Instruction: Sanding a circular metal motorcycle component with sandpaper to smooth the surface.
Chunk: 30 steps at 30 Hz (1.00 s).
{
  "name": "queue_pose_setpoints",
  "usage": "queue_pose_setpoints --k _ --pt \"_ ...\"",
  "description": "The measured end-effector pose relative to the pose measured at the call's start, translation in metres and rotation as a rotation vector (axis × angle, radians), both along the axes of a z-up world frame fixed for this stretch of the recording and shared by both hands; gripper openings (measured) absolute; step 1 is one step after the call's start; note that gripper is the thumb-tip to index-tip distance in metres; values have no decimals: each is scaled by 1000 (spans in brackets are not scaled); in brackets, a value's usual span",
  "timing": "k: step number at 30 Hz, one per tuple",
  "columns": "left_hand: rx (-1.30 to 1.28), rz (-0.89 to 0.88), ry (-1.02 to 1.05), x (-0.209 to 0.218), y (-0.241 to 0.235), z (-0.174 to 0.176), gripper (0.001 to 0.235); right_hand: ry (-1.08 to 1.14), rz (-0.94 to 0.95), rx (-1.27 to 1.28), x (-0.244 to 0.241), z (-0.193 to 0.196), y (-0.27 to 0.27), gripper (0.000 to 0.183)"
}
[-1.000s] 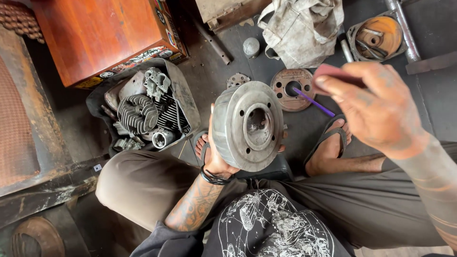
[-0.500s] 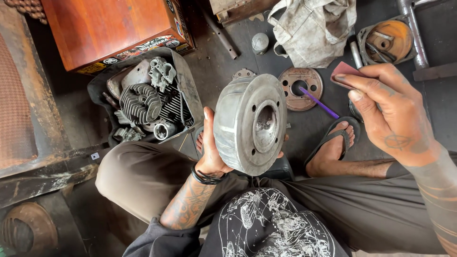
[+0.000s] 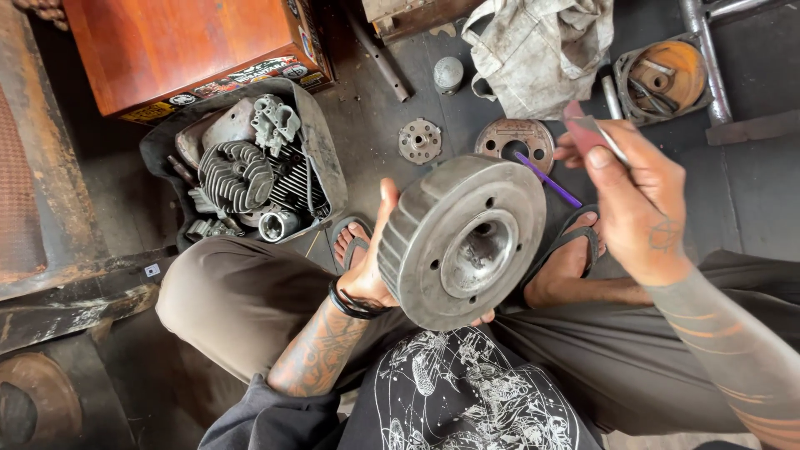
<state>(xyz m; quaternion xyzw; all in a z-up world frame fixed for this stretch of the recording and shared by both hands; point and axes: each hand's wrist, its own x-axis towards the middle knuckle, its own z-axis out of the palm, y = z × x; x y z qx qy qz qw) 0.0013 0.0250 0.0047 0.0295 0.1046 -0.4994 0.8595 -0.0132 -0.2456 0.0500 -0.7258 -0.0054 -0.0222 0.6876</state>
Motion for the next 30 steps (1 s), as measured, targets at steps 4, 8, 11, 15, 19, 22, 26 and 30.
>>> queue_pose_setpoints --k 4,8,11,15,19,22,26,30 --pt "66 -44 -45 0 -17 -2 113 104 38 287 0 1 12 36" --pt "143 -83 -98 -1 -30 -1 111 193 78 234 0 23 25 35" --pt "197 -104 -141 3 -37 1 110 201 28 352 -3 17 23 32" --pt "249 -130 -179 0 -37 4 110 156 -12 451 -6 18 26 35" --pt "373 -114 -234 -6 -46 12 105 55 -48 250 -6 13 22 32" --pt "331 4 -119 -11 -47 15 99 -19 -33 164 -10 18 23 30" --pt "288 218 -48 -17 -48 19 100 -134 -88 90 -9 18 28 26" --pt "208 521 -264 -21 -52 9 76 -128 -164 127 -3 13 30 31"
